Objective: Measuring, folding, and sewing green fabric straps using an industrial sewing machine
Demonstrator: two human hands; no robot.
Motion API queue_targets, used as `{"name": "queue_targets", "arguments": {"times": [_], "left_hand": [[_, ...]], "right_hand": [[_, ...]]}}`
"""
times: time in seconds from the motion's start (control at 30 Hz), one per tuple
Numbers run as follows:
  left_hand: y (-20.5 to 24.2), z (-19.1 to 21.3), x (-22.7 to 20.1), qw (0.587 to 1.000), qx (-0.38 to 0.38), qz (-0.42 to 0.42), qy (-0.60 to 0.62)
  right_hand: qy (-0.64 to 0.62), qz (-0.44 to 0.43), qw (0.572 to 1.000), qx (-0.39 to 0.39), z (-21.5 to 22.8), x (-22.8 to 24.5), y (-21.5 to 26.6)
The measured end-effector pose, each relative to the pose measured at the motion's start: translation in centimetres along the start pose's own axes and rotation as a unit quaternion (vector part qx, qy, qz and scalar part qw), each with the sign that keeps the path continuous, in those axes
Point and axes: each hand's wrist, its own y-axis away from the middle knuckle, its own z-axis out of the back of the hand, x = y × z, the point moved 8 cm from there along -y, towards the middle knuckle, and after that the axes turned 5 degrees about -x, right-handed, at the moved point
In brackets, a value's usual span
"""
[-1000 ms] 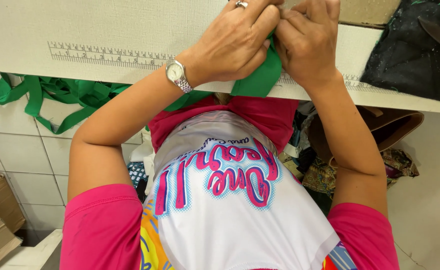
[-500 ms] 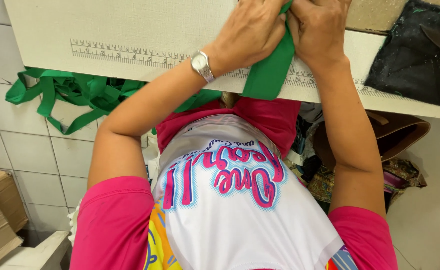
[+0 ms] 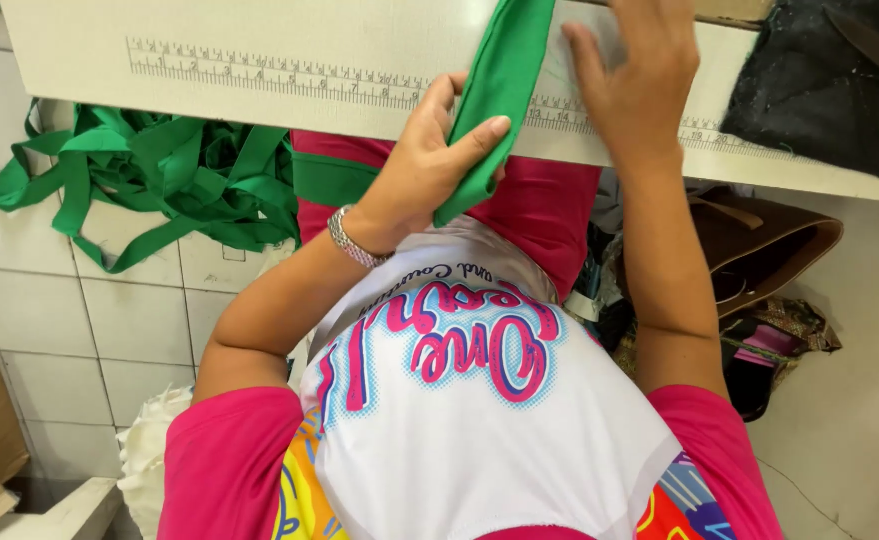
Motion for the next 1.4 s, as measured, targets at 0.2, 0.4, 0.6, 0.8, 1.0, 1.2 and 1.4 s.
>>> {"name": "queue_targets", "arguments": {"times": [0.2, 0.4, 0.6, 0.8, 1.0, 1.2, 1.4], "left_hand": [[-0.3, -0.3, 0.1, 1.0, 0.017, -0.002, -0.011], [-0.3, -0.1, 1.1, 1.0, 0.017, 0.016, -0.005], [-0.3, 0.6, -0.5, 0.865, -0.022, -0.213, -0.453], [0.7, -3.5, -3.8, 0.586, 0.003, -0.486, -0.648], [-0.9, -4.6, -2.9, 0.599, 0.158, -0.444, -0.647], [-1.4, -5.4, -2.3, 0.56, 0.156, -0.451, -0.677], [-1.9, -5.7, -2.0, 0.533, 0.124, -0.453, -0.704]], "right_hand": [[-0.068, 0.077, 0.991, -0.086, 0.7, 5.3, 2.0], [-0.062, 0.148, 0.982, -0.099, 0.5, 7.0, 1.8], [0.004, 0.177, 0.984, 0.007, -0.7, 7.3, 2.3], [0.0, 0.2, 0.98, 0.009, 0.2, 8.2, 1.7], [0.029, 0.206, 0.978, -0.004, 0.8, 8.5, 1.9], [0.027, 0.197, 0.98, -0.019, 1.4, 7.9, 1.9], [0.02, 0.193, 0.981, -0.007, 1.2, 7.1, 1.5]]}}
